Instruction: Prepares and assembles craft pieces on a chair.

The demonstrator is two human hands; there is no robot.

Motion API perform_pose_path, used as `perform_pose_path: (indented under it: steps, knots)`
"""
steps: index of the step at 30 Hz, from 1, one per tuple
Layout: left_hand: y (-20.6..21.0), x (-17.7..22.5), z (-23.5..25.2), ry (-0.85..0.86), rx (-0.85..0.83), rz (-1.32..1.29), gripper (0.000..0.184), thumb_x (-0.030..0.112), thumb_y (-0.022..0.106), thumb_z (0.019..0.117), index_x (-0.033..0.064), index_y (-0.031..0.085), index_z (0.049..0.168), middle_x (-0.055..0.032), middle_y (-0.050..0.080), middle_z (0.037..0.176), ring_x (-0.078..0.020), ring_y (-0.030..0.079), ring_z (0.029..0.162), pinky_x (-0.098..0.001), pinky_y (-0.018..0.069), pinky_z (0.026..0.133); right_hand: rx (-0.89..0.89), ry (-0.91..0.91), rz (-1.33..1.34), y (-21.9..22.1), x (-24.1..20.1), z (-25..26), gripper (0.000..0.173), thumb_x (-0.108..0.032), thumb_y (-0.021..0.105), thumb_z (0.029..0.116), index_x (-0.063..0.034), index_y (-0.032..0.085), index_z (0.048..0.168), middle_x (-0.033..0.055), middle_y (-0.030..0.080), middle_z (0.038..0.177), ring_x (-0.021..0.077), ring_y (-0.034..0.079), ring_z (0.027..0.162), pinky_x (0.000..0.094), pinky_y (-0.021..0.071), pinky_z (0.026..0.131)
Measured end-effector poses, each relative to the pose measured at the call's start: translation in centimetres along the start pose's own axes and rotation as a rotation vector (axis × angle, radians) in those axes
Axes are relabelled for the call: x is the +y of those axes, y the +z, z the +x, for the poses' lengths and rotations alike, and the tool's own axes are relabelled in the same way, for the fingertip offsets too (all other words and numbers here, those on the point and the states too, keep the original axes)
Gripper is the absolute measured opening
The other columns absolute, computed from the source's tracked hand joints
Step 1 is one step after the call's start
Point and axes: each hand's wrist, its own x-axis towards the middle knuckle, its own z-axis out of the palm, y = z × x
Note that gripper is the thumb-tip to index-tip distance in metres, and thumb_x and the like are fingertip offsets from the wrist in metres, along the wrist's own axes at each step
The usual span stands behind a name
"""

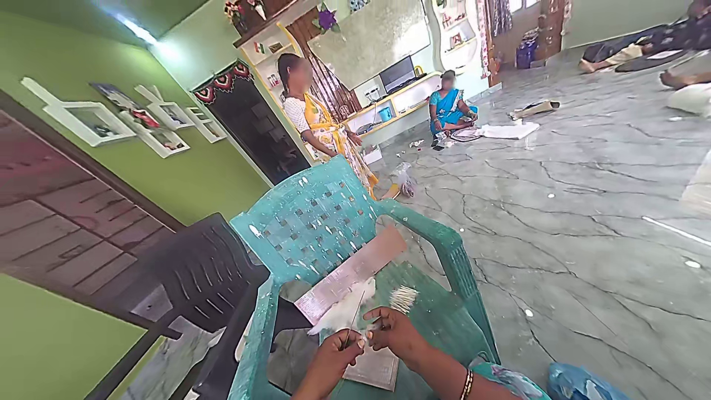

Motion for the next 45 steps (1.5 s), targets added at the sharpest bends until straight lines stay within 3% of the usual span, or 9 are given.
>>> perform_pose_path:
  steps: [4,10,14,29,40,45]
  knots:
    - [0.0,0.0,-0.1,0.008,-0.001,-0.011,0.007,0.012,0.069,0.0950,0.0058,0.070,0.096,0.0018,0.067,0.077,-0.0039,0.058,0.062,-0.0200,0.0479,0.059,0.016,-0.029,-0.011,0.0,0.1,0.0,0.038,0.000,0.067,0.0924,0.0026,0.058,0.129,0.0102,0.068,0.094,0.0150,0.067,0.076,0.0329,0.0587,0.074]
    - [0.1,0.3,-0.1,-0.003,-0.009,-0.002,0.007,0.011,0.067,0.0959,0.0051,0.070,0.097,0.0013,0.068,0.079,-0.0043,0.059,0.064,-0.0202,0.0490,0.060,-0.004,-0.022,-0.006,-0.1,-0.2,-0.2,0.051,-0.009,0.071,0.0934,-0.0022,0.053,0.140,0.0154,0.063,0.124,0.0207,0.067,0.096,0.0372,0.0572,0.081]
    - [0.1,0.3,-0.2,-0.014,-0.018,0.005,0.006,0.011,0.068,0.0955,0.0055,0.070,0.097,0.0017,0.068,0.079,-0.0039,0.059,0.063,-0.0197,0.0481,0.059,-0.042,0.005,0.027,0.0,-0.2,-0.1,0.055,-0.010,0.070,0.0946,-0.0039,0.049,0.145,0.0163,0.063,0.130,0.0228,0.067,0.103,0.0396,0.0570,0.084]
    - [0.2,-0.1,-0.6,-0.009,-0.054,0.005,0.007,0.013,0.069,0.0952,0.0061,0.070,0.096,0.0024,0.067,0.078,-0.0033,0.058,0.063,-0.0197,0.0475,0.060,-0.080,-0.009,0.014,-0.2,0.4,-0.2,0.056,-0.001,0.068,0.0922,-0.0010,0.047,0.144,0.0135,0.071,0.099,0.0167,0.069,0.080,0.0344,0.0589,0.076]
    - [-0.1,0.1,-1.1,-0.032,-0.038,0.030,0.007,0.011,0.066,0.0975,0.0048,0.069,0.098,0.0021,0.066,0.080,-0.0041,0.059,0.065,-0.0206,0.0499,0.062,-0.066,0.036,0.006,0.4,0.5,-0.3,0.056,-0.002,0.069,0.0942,-0.0021,0.047,0.146,0.0143,0.069,0.101,0.0187,0.070,0.081,0.0356,0.0600,0.076]
    - [-0.2,1.1,-2.0,-0.049,-0.047,0.107,0.017,0.015,0.062,0.1016,0.0010,0.065,0.111,0.0011,0.065,0.087,-0.0042,0.059,0.069,-0.0233,0.0518,0.068,0.010,0.024,-0.063,1.0,-0.5,-1.3,0.051,0.005,0.066,0.0918,0.0018,0.051,0.141,0.0107,0.069,0.092,0.0135,0.068,0.074,0.0315,0.0597,0.074]
